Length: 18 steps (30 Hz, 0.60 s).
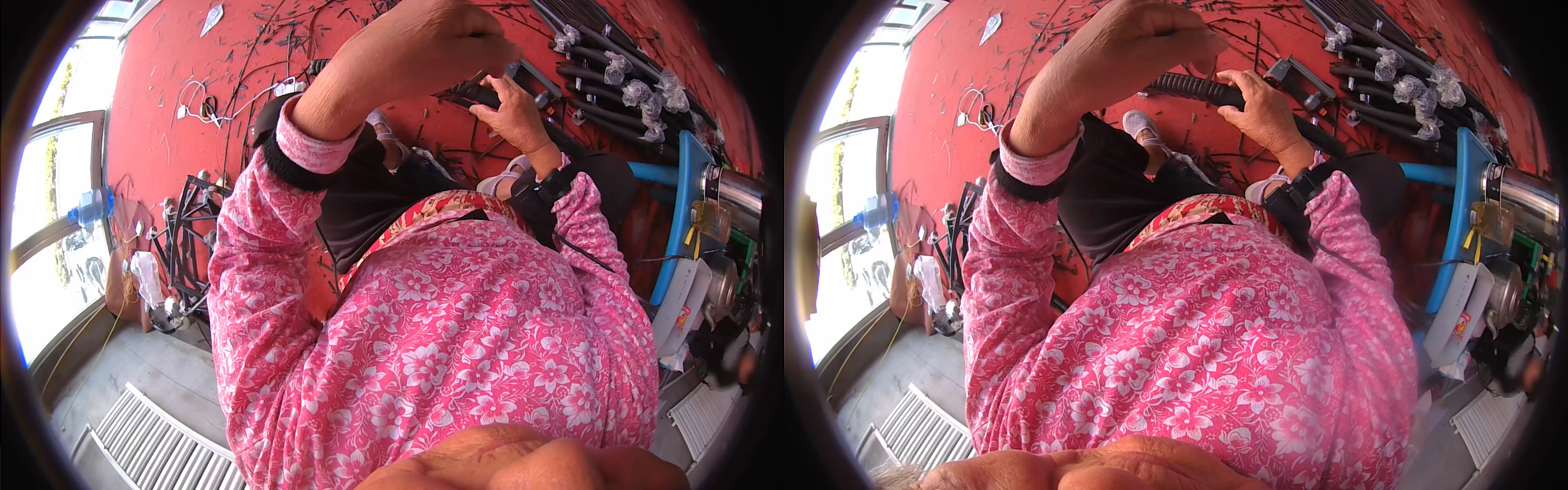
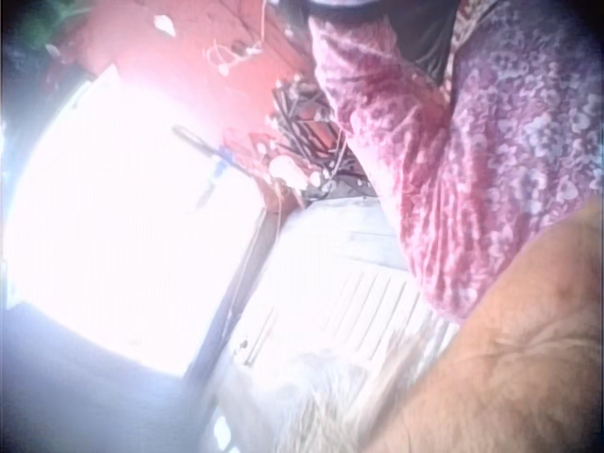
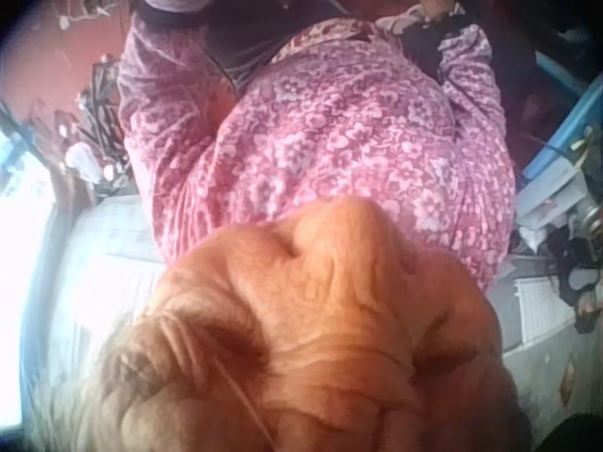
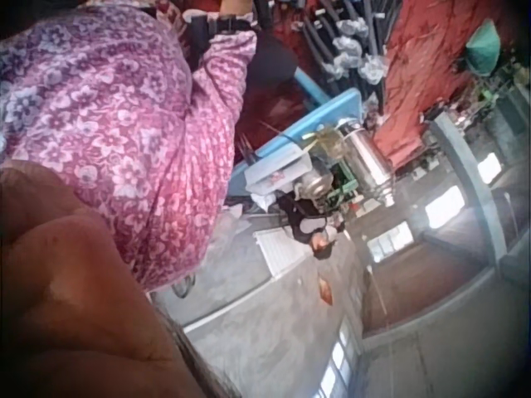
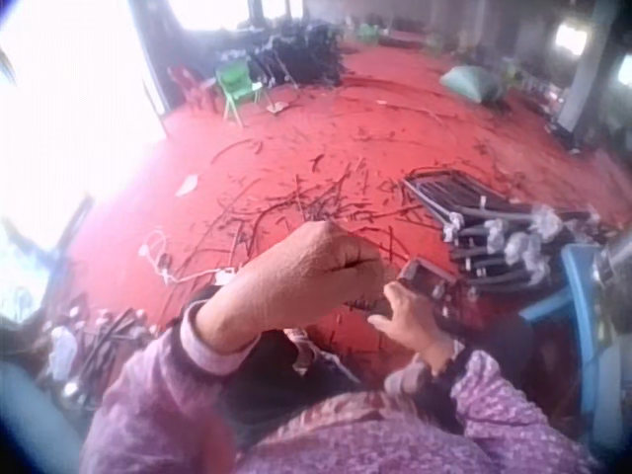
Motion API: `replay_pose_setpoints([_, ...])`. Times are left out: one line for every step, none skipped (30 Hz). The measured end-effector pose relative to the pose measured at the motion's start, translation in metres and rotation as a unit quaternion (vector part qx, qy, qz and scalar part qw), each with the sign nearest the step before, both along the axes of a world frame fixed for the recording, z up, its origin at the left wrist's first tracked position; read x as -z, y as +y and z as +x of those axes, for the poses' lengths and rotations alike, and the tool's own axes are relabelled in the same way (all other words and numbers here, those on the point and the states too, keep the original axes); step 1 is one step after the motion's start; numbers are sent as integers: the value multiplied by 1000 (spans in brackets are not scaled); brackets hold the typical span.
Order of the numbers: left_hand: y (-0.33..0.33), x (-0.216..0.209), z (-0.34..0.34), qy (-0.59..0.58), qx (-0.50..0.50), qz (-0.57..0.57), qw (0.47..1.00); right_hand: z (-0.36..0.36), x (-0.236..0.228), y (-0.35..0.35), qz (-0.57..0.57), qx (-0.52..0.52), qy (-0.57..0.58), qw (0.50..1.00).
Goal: The person sits on the floor and assembles a black metal chair frame by hand, inserting and securing rods into the frame structure. The person repeatedly adjusts and aligns the rods to fit the frame.
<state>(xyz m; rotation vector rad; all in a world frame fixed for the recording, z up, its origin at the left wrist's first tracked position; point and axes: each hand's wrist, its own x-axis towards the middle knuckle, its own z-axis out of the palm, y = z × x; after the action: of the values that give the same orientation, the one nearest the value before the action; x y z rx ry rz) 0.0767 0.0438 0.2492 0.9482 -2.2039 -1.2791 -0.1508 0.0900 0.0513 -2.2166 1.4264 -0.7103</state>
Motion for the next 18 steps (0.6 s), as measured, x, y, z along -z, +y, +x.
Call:
replay_pose_setpoints([-1, -7, -6, 5, 8, 4, 1000, 0, -2, 0, -26, -4, -12, 1000])
replay_pose_setpoints([-2, -12, -12, 9, 16, 8, 1000, 1, -3, 0, -46, -6, -19, 999])
replay_pose_setpoints([-2, -17, -17, 14, 23, 11, 1000, 2, -4, -1, -76, -7, -33, 997])
replay_pose_setpoints([-5, -21, -19, 25, 34, -8, 999, 3, -4, -2, -105, -11, -46, 993])
replay_pose_setpoints([-6, -25, -20, 36, 44, -27, 998, 4, -5, -4, -113, -21, -56, 992])
replay_pose_setpoints([-8, -26, -23, 24, 42, -47, 998, 5, -5, -6, -120, -31, -67, 990])
replay_pose_setpoints([-9, -27, -24, 12, 40, -66, 997, 6, -5, -8, -128, -41, -77, 988])
replay_pose_setpoints([-12, -28, -27, -23, 26, -88, 996, 6, -4, -9, -129, -30, -72, 988])
replay_pose_setpoints([-15, -28, -29, -58, 12, -108, 992, 6, -3, -10, -115, -21, -89, 989])
replay_pose_setpoints([-17, -29, -25, -25, 22, -115, 993, 5, -2, -11, -91, -8, -105, 990])
replay_pose_setpoints([-21, -30, -18, 8, 32, -121, 992, 4, -1, -12, -65, 4, -123, 990])
replay_pose_setpoints([-28, -32, -11, -4, 26, -118, 993, 3, 0, -13, -56, 5, -140, 989])
replay_pose_setpoints([-36, -31, -2, -16, 20, -115, 993, 1, 2, -13, -29, 23, -152, 988])
replay_pose_setpoints([-50, -37, 7, -73, -3, -104, 992, 0, 4, -15, -3, 42, -164, 986])
replay_pose_setpoints([-62, -34, 19, -87, -24, -102, 991, -2, 6, -16, 21, 56, -179, 982])
replay_pose_setpoints([-74, -30, 30, -100, -45, -100, 989, -3, 8, -18, 22, 53, -183, 981])
replay_pose_setpoints([-88, -23, 42, -71, -65, -108, 990, -4, 10, -19, 32, 60, -197, 978])
replay_pose_setpoints([-98, -18, 57, -67, -73, -159, 982, -5, 12, -21, 41, 67, -211, 974])
